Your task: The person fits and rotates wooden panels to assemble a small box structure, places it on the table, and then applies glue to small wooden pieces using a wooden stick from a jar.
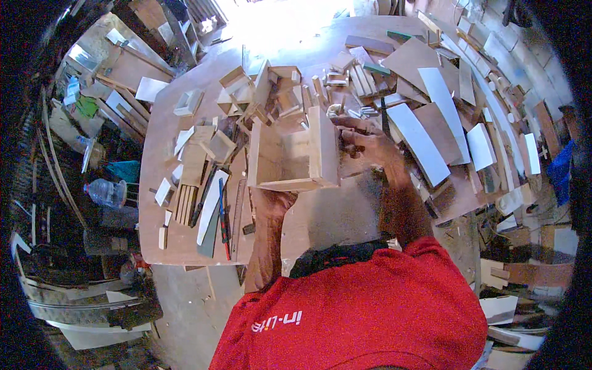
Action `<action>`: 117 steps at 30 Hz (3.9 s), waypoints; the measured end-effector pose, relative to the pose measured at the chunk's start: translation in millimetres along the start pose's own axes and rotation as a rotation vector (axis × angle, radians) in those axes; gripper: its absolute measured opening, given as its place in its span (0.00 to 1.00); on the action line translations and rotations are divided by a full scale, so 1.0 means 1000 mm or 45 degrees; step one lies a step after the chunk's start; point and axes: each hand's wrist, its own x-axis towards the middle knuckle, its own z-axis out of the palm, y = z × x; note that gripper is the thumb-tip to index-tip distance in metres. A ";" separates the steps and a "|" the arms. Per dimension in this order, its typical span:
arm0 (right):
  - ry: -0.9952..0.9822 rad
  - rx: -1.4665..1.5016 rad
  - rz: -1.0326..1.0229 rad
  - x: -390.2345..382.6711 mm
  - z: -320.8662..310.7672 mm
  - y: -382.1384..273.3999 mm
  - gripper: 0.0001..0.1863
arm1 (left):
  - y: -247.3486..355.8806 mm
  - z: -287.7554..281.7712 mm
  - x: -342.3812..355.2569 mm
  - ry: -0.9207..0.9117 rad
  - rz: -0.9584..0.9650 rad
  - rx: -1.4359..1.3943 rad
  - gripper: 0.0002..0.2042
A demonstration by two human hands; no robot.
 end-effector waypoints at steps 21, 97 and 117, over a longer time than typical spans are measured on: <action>-0.272 0.098 -0.116 0.027 -0.035 0.022 0.16 | -0.003 0.023 -0.017 -0.183 -0.093 -0.006 0.27; 0.562 -0.146 -0.569 -0.016 0.042 0.055 0.17 | -0.003 0.042 0.003 -0.724 0.048 -0.054 0.33; 0.524 0.490 -0.135 0.015 0.002 0.076 0.42 | -0.033 -0.016 0.006 -0.628 -0.325 -0.461 0.29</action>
